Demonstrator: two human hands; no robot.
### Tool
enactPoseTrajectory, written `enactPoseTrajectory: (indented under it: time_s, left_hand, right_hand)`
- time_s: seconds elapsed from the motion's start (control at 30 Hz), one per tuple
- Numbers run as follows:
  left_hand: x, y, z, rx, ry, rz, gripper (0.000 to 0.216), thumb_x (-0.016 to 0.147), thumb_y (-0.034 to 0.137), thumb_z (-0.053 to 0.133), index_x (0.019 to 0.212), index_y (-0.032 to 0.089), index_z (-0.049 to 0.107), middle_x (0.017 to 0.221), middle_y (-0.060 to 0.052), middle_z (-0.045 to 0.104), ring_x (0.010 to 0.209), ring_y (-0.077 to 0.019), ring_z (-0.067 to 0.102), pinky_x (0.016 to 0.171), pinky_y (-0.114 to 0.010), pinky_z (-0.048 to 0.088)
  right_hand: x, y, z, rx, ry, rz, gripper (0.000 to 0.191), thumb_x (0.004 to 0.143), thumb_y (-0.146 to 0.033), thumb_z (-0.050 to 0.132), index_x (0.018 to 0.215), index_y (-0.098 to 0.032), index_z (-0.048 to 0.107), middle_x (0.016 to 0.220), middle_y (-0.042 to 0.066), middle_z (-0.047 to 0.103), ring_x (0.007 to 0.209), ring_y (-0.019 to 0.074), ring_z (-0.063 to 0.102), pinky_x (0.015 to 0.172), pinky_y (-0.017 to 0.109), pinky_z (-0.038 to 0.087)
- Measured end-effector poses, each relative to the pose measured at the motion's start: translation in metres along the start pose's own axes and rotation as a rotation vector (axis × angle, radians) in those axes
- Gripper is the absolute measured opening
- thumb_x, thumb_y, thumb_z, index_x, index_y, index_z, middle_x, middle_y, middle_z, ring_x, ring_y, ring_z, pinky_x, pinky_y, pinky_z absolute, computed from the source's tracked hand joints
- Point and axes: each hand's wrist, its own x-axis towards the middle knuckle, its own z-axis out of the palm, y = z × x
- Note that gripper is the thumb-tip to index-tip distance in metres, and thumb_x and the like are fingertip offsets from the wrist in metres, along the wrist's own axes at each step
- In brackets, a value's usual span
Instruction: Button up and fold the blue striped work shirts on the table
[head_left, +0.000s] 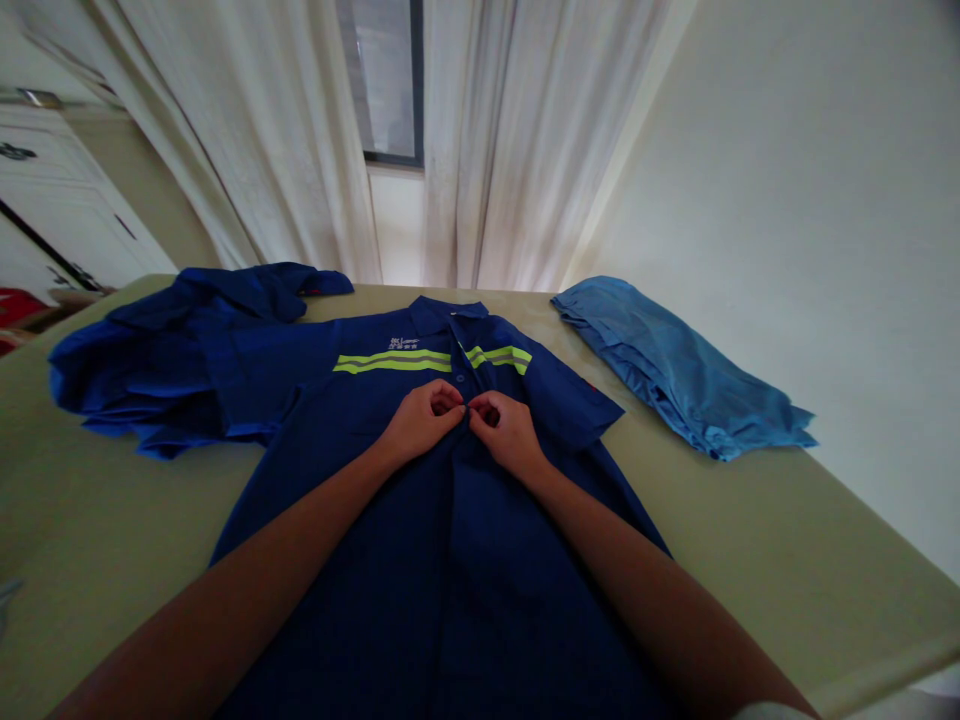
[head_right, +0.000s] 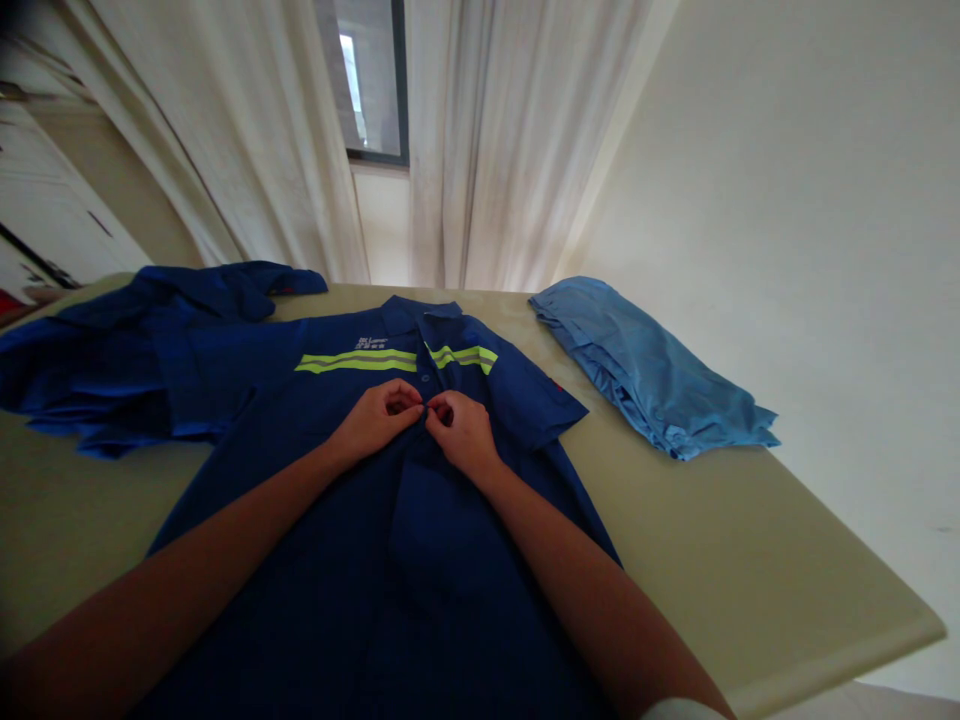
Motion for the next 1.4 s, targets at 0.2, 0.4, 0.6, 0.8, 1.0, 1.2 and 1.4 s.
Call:
enactPoseTrajectory:
  time_s: [0.2,0.4,0.6,0.8,1.0,1.2,1.4]
  left_hand:
    - [0.0001,-0.0027,0.0002,-0.015,-0.017,0.016,0.029,0.081,0.044,0.073,0.093,0.018,0.065,0.083,-0.003,0.075,0.075,-0.0189,0.071,0.069,-0.03,0.052]
    - [0.0031,-0.0071,-0.001,-0.055,-0.034,0.012,0.028,0.079,0.038,0.076,0.096,0.018,0.065,0.084,-0.004,0.075,0.077,-0.0192,0.071,0.072,-0.031,0.054]
    - [0.0041,-0.0045,-0.0017,-0.073,-0.041,-0.009,0.027,0.076,0.036,0.077,0.093,0.019,0.066,0.085,-0.004,0.075,0.079,-0.0192,0.072,0.075,-0.033,0.056]
    - [0.0044,-0.0029,-0.0022,-0.098,-0.043,-0.017,0.026,0.072,0.032,0.078,0.091,0.018,0.065,0.085,-0.003,0.075,0.079,-0.0184,0.071,0.077,-0.032,0.056]
    - [0.0058,-0.0054,-0.0031,-0.075,-0.046,0.005,0.02,0.075,0.028,0.072,0.091,0.018,0.066,0.087,-0.004,0.076,0.081,-0.0191,0.072,0.077,-0.032,0.055]
    - [0.0062,-0.007,-0.0031,-0.058,-0.044,0.002,0.02,0.077,0.03,0.071,0.092,0.018,0.067,0.087,-0.004,0.076,0.08,-0.0185,0.071,0.076,-0.031,0.055]
    - [0.0055,-0.0042,-0.0028,-0.084,-0.048,-0.006,0.029,0.081,0.046,0.073,0.09,0.019,0.067,0.085,-0.004,0.076,0.077,-0.0182,0.07,0.071,-0.03,0.055]
  right_hand:
    - [-0.0007,-0.0002,0.0009,0.008,-0.011,-0.039,0.009,0.085,-0.024,0.064,0.091,-0.02,0.071,0.072,-0.001,0.068,0.06,0.0127,0.057,0.058,0.024,0.042]
    - [-0.0015,-0.0041,-0.0002,-0.01,0.023,-0.036,0.008,0.082,-0.022,0.065,0.09,-0.021,0.069,0.071,-0.002,0.066,0.06,0.0129,0.058,0.059,0.024,0.044]
    - [-0.0016,-0.0039,-0.0004,-0.034,0.029,-0.06,0.009,0.081,-0.022,0.065,0.09,-0.021,0.067,0.074,-0.002,0.066,0.063,0.0137,0.059,0.061,0.025,0.045]
    - [-0.0022,-0.0034,-0.0004,-0.061,0.032,-0.128,0.013,0.079,-0.019,0.064,0.091,-0.022,0.065,0.087,0.002,0.068,0.071,0.0151,0.061,0.066,0.026,0.047]
    - [-0.0027,-0.0031,-0.0006,-0.061,0.017,-0.12,0.01,0.081,-0.019,0.064,0.09,-0.021,0.066,0.085,0.001,0.07,0.07,0.0152,0.061,0.067,0.026,0.047]
    - [-0.0022,-0.0026,-0.0007,-0.02,0.02,-0.085,0.007,0.084,-0.022,0.064,0.088,-0.022,0.07,0.077,-0.001,0.069,0.065,0.0141,0.06,0.065,0.026,0.046]
    - [-0.0029,-0.0041,-0.001,-0.042,0.029,-0.076,0.004,0.085,-0.025,0.064,0.084,-0.022,0.068,0.076,-0.001,0.07,0.062,0.0139,0.059,0.061,0.026,0.045]
